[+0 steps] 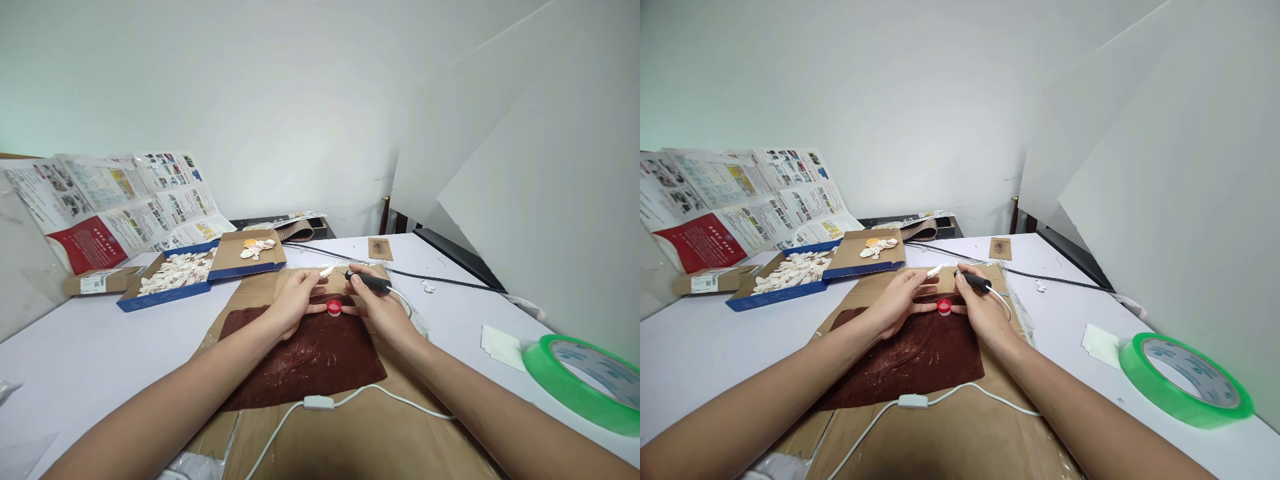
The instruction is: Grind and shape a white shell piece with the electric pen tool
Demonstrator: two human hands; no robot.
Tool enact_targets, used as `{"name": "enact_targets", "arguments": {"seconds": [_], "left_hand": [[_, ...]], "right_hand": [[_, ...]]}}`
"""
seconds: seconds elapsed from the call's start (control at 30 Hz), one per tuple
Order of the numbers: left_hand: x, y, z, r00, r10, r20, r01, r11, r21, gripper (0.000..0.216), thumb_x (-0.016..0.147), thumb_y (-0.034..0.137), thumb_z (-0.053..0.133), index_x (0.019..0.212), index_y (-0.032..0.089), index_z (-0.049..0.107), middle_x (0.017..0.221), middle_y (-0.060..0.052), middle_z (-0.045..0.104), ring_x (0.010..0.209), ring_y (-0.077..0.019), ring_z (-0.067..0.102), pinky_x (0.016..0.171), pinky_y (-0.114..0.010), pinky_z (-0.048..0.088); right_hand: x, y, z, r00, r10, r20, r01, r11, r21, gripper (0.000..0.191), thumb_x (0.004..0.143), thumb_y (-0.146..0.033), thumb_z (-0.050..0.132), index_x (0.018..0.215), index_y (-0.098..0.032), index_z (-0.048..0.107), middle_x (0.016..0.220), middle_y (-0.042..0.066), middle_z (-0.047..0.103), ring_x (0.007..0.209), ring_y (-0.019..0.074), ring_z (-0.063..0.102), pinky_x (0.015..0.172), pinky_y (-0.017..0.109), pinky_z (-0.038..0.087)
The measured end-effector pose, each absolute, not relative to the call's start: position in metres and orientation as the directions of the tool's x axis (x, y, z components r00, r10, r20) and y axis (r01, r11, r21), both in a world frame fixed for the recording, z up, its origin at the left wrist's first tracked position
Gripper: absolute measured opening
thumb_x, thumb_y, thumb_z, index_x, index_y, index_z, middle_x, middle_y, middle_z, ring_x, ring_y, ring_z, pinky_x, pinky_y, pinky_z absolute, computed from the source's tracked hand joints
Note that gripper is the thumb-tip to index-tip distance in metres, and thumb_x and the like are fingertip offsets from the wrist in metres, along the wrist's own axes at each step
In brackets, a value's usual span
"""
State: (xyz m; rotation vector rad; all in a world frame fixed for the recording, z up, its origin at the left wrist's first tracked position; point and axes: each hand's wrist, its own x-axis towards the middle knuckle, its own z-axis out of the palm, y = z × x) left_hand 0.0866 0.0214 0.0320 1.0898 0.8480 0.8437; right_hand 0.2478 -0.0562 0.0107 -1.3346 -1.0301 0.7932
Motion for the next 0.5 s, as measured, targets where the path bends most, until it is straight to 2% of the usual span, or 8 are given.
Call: {"name": "enact_targets", "arguments": {"seconds": [0.13,0.33,0.5], "left_hand": [[0.0865,0.0219,0.0295,0.455,0.879,-0.146,-0.143,0.234,0.962,0.019,0.106,0.034,0.059,0.099,0.017,0.062,0.138,-0.018,0.064,0.129,-0.0286,0.063,0.097,-0.047,0.066],[0.0868,0.0214,0.0316,0.430,0.890,-0.149,-0.109,0.215,0.971,0.020,0.108,0.033,0.056,0.099,0.016,0.063,0.138,-0.017,0.065,0.130,-0.0277,0.063,0.101,-0.046,0.064],[0.0881,0.0183,0.0324,0.442,0.886,-0.140,-0.135,0.220,0.966,0.019,0.107,0.031,0.056,0.098,0.016,0.063,0.137,-0.018,0.065,0.128,-0.0282,0.064,0.101,-0.048,0.064]], "right_hand": [[0.2508,-0.0559,0.0080,0.368,0.917,0.156,0.182,0.093,-0.979,0.049,0.098,-0.064,0.061,0.138,-0.035,0.064,0.105,0.003,0.077,0.089,0.0242,0.080,0.080,0.039,0.069],[0.2522,-0.0536,0.0064,0.373,0.916,0.147,0.216,0.069,-0.974,0.046,0.100,-0.063,0.058,0.137,-0.036,0.063,0.115,0.002,0.078,0.093,0.0226,0.080,0.085,0.038,0.067],[0.2525,-0.0519,0.0027,0.361,0.911,0.197,0.249,0.110,-0.962,0.044,0.100,-0.064,0.056,0.136,-0.038,0.063,0.114,0.000,0.077,0.092,0.0233,0.080,0.086,0.039,0.067]]}}
